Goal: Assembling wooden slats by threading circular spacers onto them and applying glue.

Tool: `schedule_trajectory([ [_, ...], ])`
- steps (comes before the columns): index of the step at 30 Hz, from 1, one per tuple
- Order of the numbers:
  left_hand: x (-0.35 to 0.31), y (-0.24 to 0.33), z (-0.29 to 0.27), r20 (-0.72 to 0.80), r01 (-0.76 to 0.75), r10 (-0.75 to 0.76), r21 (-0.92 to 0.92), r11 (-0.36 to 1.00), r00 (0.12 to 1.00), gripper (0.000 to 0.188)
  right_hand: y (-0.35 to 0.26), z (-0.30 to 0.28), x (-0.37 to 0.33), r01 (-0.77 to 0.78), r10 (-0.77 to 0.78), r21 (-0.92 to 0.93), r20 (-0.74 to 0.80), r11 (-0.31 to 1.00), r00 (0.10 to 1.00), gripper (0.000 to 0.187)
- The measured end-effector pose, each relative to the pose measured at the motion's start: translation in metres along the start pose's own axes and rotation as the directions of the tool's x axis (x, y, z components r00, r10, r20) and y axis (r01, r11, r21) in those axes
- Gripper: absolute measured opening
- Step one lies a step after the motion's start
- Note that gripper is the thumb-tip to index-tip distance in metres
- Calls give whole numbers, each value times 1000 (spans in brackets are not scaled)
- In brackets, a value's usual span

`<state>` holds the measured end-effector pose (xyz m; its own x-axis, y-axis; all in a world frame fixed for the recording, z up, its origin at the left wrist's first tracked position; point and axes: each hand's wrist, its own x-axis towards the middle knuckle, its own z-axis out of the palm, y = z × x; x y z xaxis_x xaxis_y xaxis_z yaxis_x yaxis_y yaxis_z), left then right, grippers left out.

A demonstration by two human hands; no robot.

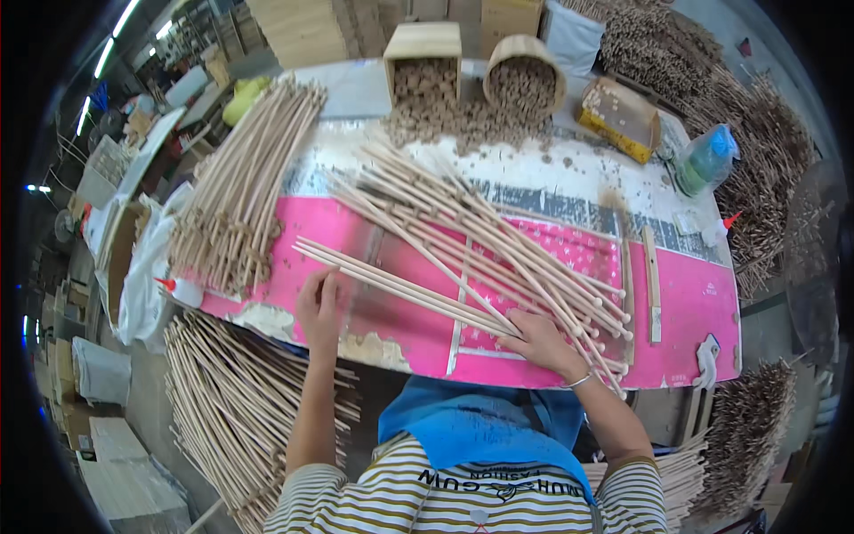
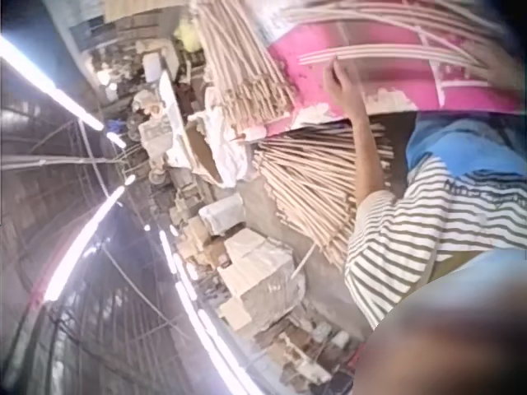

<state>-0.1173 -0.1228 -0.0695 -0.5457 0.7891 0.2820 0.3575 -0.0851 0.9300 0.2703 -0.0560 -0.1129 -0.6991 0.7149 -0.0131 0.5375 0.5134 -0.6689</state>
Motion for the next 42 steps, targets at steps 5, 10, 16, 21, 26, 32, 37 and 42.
schedule_trajectory([
  [5,-3,36,-13,-137,-172,166,-30,985,977,18,-84,-87,21,-155,59,694,160,703,985,26],
  [10,36,44,71,197,-81,93,-72,994,976,20,-88,-122,18,15,44,810,-51,586,998,43],
  [16,157,20,192,393,-209,200,-21,978,897,24,-74,-158,16,176,184,857,-296,485,937,44],
  [21,256,-39,272,569,-574,335,312,757,751,34,-33,-160,23,245,320,907,-357,342,877,46],
  [26,266,-60,322,672,-592,68,594,544,737,52,-3,-178,13,219,417,925,-340,312,843,48],
  [32,273,-82,331,620,-674,289,579,459,730,37,14,-180,14,193,442,940,-306,283,843,53],
  [37,273,-74,330,585,-581,227,536,613,779,30,17,-197,15,274,466,927,-368,257,805,56],
  [42,275,-80,334,543,-506,165,572,645,824,30,16,-194,13,172,525,928,-331,330,784,53],
])
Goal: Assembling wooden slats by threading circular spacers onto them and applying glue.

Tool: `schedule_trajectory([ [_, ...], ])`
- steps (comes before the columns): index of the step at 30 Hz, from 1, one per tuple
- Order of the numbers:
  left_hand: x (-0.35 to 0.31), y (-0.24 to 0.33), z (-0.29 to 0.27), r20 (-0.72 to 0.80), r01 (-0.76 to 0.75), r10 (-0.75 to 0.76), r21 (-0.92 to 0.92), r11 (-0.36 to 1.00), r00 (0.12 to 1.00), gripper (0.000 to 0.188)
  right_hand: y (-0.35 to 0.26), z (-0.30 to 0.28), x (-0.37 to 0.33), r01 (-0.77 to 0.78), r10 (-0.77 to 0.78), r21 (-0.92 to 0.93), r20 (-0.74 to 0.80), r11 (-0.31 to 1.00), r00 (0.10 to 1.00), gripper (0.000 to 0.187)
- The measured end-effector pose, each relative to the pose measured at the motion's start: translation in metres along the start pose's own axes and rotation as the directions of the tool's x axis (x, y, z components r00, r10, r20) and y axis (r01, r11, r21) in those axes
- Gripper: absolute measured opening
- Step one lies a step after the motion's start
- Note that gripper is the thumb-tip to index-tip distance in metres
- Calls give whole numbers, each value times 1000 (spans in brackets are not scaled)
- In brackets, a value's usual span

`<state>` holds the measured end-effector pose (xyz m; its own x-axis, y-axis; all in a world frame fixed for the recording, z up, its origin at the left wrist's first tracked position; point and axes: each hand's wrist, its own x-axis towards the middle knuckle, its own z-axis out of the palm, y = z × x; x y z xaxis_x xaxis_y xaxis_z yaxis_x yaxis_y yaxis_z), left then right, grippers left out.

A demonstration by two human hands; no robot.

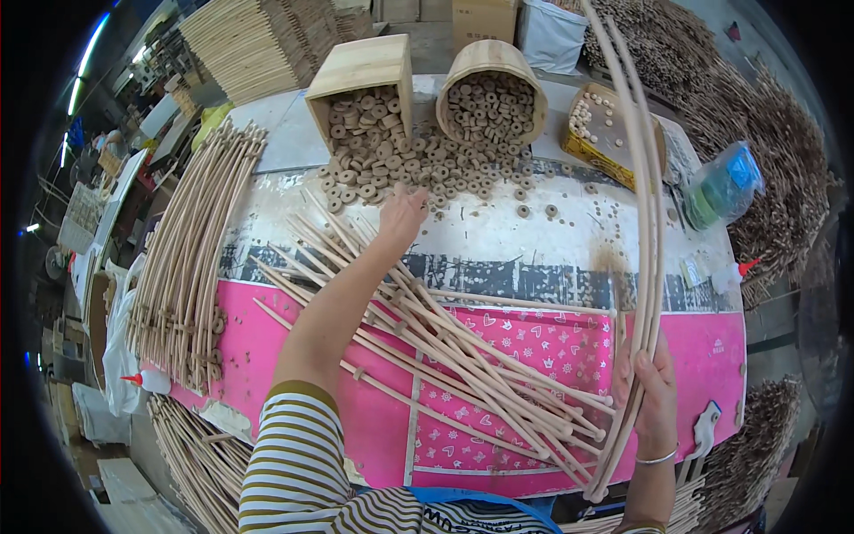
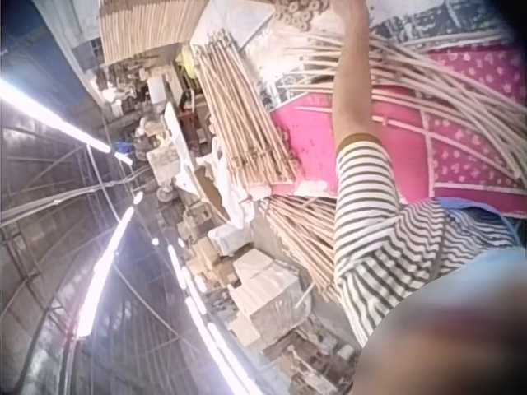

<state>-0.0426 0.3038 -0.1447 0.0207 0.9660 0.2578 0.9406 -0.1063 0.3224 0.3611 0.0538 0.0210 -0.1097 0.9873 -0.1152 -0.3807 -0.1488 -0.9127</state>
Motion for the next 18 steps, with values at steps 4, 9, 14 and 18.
schedule_trajectory([
  [4,4,0,10,-66,-6,7,25,1000,998,30,3,3,-2,-91,91,-61,-9,994,996,46],
  [9,11,-6,-29,275,334,-195,-678,655,941,17,7,7,-5,-192,190,-246,-31,950,981,37],
  [14,8,-27,-62,346,290,-148,-906,-307,926,25,20,1,-10,-279,279,-385,-58,880,959,29],
  [18,3,-37,-67,435,306,-161,-810,-501,886,27,33,6,-10,-302,328,-440,-17,846,945,35],
])
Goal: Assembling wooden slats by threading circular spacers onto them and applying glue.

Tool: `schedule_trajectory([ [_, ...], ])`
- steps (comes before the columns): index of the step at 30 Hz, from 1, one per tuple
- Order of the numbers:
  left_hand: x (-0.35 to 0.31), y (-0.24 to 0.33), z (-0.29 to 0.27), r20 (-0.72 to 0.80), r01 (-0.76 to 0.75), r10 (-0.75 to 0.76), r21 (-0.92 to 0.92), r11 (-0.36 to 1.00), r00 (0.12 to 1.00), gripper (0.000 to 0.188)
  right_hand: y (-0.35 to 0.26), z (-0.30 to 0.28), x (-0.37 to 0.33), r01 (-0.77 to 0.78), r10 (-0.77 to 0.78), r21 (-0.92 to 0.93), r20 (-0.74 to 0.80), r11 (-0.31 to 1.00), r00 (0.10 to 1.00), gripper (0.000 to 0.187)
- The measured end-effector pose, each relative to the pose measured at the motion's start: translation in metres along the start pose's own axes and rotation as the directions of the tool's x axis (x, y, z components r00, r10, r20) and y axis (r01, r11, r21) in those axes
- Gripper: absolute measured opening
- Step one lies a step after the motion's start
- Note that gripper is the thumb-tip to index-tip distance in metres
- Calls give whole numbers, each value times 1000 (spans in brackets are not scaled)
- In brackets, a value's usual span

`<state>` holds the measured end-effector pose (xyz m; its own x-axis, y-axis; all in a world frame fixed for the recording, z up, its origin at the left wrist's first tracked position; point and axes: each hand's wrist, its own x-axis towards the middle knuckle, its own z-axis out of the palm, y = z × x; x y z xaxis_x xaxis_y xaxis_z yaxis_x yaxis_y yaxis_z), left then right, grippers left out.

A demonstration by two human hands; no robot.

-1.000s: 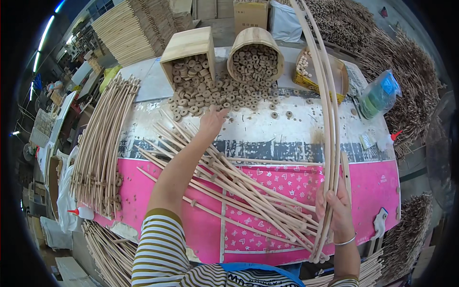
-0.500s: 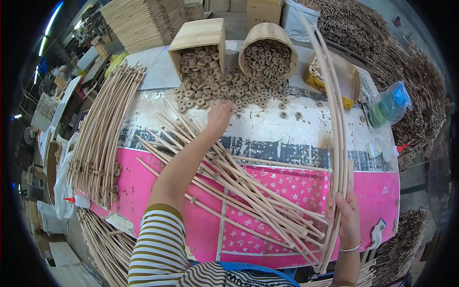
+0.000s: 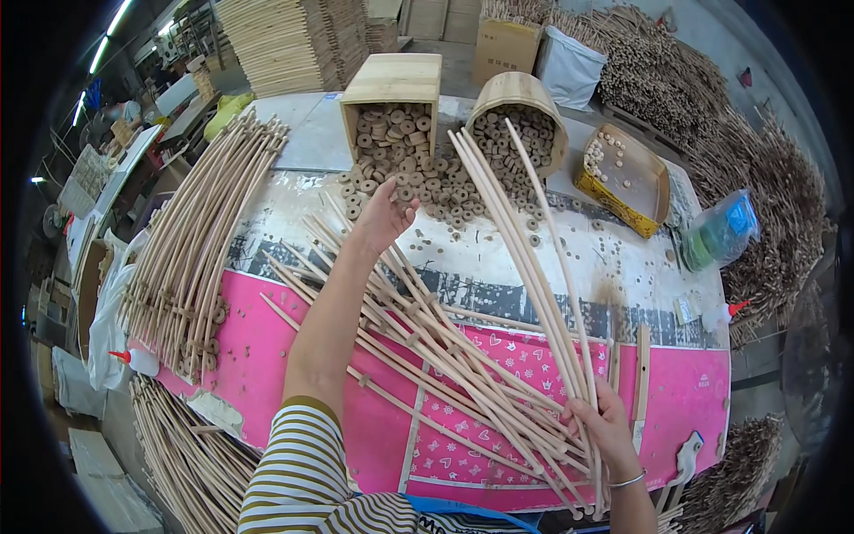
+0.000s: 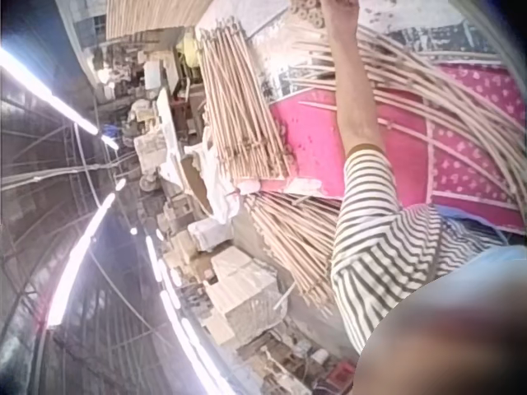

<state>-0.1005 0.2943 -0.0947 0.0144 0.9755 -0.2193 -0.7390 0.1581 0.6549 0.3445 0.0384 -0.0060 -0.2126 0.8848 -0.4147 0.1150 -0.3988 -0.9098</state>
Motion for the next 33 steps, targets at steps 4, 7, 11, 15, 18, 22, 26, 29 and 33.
schedule_trajectory([
  [4,-3,3,-11,7,0,0,-27,1000,1000,26,7,10,3,8,-9,-45,-16,999,1000,35],
  [7,-9,3,-7,-5,-28,29,63,998,1000,24,16,5,6,78,-80,-127,-12,989,997,28],
  [11,-19,6,-2,-13,-42,45,159,986,999,25,24,4,9,92,-98,-187,-24,978,995,29],
  [15,-25,9,-2,-34,-48,56,221,974,998,27,25,4,8,65,-68,-205,-6,977,998,36],
  [18,-27,12,-7,-9,-49,53,248,967,999,26,24,4,8,62,-64,-214,-4,975,998,35],
  [22,-34,16,-1,-22,-53,62,295,954,998,26,23,1,5,66,-71,-231,-14,971,997,36],
  [26,-33,19,-11,-2,-73,77,277,958,997,26,19,-1,5,100,-100,-217,11,971,995,35],
  [29,-37,23,-11,-26,-51,64,342,938,998,26,22,-2,5,90,-93,-227,-2,970,996,34],
  [33,-37,23,-14,-33,-57,73,351,935,997,26,20,0,6,92,-92,-242,10,966,996,31],
])
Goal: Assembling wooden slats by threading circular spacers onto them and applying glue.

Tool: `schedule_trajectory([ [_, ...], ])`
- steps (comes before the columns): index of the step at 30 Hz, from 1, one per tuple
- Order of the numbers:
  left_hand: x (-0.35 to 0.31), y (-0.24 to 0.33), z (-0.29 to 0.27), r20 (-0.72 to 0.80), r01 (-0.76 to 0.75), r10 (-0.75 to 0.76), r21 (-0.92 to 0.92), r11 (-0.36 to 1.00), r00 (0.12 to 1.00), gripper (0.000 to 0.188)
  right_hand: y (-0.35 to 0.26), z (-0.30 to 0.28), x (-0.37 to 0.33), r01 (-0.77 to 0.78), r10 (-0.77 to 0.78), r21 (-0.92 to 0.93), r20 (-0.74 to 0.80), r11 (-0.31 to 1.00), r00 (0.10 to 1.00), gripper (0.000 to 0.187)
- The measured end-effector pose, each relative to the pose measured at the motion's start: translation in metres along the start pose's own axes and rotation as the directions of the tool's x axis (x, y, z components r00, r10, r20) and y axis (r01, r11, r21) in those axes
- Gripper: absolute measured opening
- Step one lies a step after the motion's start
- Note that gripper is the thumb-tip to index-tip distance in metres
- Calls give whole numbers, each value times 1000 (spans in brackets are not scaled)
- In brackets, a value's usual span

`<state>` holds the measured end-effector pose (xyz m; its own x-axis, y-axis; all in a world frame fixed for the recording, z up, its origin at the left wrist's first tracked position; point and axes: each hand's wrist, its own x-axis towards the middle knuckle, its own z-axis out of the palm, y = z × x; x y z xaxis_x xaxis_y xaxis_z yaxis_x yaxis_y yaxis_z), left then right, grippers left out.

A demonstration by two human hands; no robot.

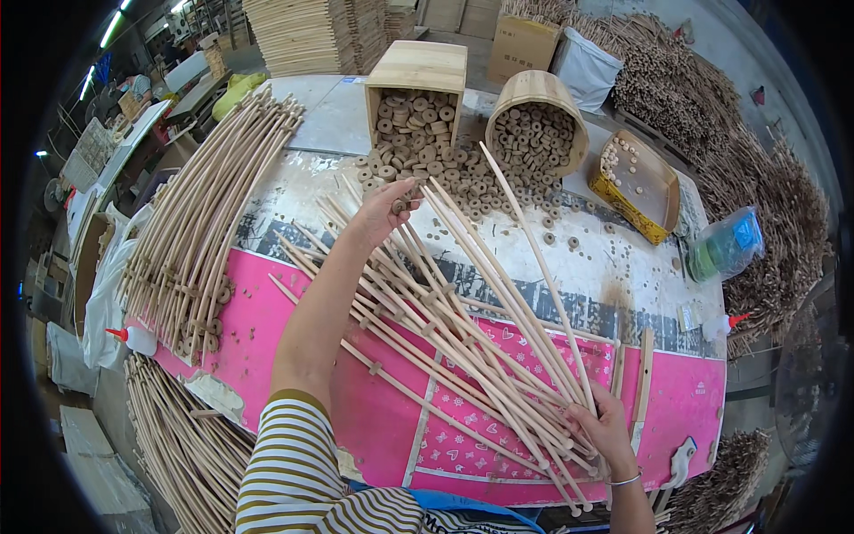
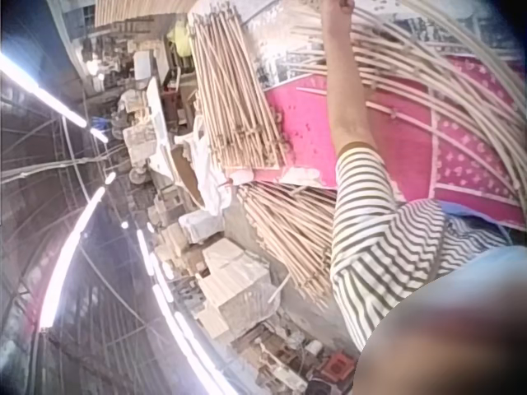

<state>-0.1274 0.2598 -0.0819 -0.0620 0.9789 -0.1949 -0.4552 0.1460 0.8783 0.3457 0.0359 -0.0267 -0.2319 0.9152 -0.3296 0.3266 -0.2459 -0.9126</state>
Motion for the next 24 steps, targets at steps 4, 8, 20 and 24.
schedule_trajectory([
  [4,-1,2,-4,-19,12,-12,34,999,1000,23,3,0,1,-7,7,-12,3,1000,1000,26],
  [8,-1,-1,-8,-24,11,-11,22,1000,1000,23,8,0,2,-7,7,-19,12,1000,1000,23],
  [20,-6,-2,-7,-40,30,-32,-52,998,999,27,4,7,4,-69,69,51,-7,996,998,18],
  [24,-5,-4,-11,-43,24,-26,-53,998,999,27,4,7,3,-84,84,40,7,996,996,17],
])
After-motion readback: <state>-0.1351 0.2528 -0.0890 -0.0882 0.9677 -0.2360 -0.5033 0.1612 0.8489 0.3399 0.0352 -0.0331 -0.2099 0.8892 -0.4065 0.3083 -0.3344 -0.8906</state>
